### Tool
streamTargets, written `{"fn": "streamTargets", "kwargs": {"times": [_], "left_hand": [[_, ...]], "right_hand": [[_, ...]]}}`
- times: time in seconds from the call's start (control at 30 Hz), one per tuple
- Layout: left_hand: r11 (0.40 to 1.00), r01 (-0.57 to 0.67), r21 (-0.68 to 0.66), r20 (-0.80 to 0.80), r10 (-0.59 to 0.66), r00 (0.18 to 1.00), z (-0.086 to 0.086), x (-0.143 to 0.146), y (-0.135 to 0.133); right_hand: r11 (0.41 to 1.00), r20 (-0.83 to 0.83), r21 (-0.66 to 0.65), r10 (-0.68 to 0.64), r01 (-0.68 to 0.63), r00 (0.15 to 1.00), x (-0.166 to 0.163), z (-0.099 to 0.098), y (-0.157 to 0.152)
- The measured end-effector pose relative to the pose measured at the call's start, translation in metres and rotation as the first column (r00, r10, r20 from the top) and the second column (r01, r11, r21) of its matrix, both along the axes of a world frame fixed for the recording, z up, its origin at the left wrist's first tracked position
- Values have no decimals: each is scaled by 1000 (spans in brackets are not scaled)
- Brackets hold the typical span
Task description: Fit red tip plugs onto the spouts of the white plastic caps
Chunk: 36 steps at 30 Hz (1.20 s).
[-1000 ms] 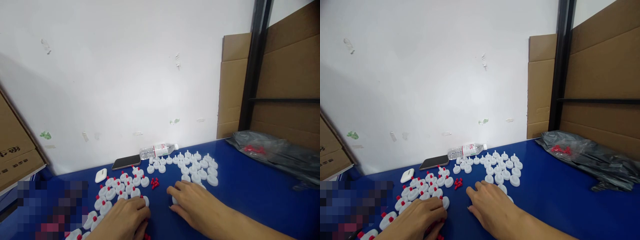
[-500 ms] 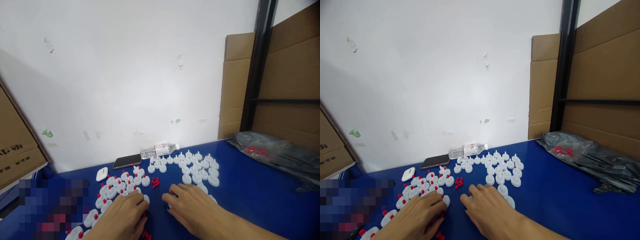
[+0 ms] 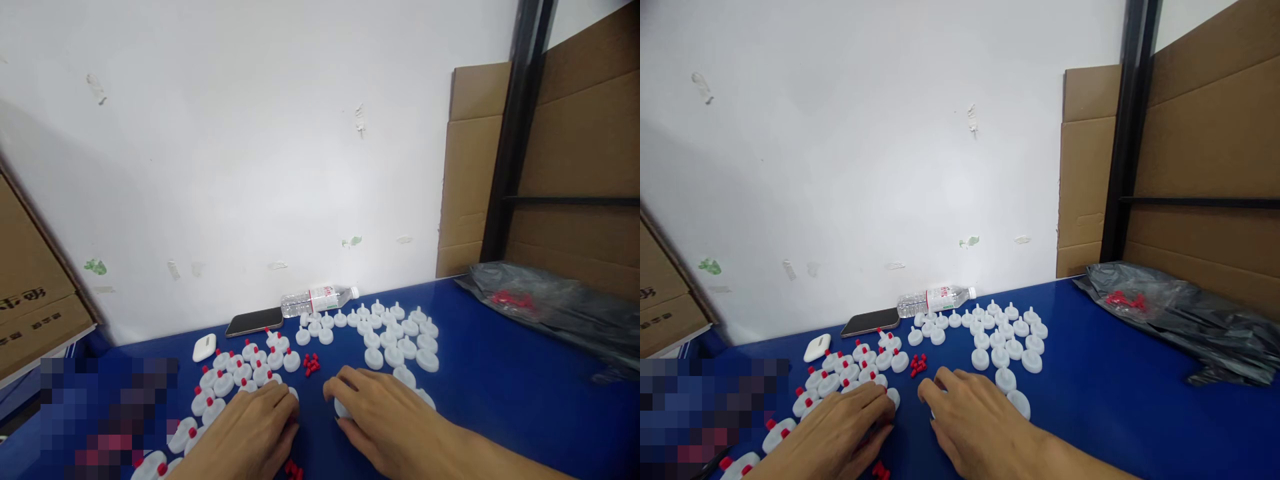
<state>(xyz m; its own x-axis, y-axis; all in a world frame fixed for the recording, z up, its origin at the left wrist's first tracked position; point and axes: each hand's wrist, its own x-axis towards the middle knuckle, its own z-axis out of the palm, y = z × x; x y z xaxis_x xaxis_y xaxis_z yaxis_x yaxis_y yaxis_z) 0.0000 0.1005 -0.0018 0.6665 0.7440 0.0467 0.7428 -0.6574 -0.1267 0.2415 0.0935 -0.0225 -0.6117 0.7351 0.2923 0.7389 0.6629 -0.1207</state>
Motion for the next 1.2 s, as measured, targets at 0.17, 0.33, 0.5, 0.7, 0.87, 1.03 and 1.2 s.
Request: {"fn": "streamTargets", "kwargs": {"times": [0.17, 0.33, 0.5, 0.7, 0.87, 1.03, 1.2], "left_hand": [[997, 48, 53, 77, -52, 996, -6, -2, 3], [990, 125, 64, 191, -135, 972, -16, -7, 5], [974, 155, 166, 238, -192, 952, -17, -4, 3], [933, 150, 327, 198, -223, 954, -17, 1, 0], [944, 147, 295, 288, -234, 929, -25, 1, 1], [949, 184, 257, 388, -276, 879, -28, 0, 1], [910, 225, 349, 352, -350, 868, -21, 4, 1]], "right_hand": [[997, -98, 56, 58, -53, 993, -1, 4, -4], [997, -95, 12, 73, -72, 993, -2, 5, -2], [995, -125, -69, 66, -75, 990, -1, 3, 0], [985, -248, -127, 83, -117, 965, -1, 0, -1], [985, -218, -144, 68, -101, 974, -1, 3, -3], [994, -317, -33, 85, -100, 945, 0, -7, -4], [991, -304, 93, 116, -92, 945, -1, -16, -3]]}}
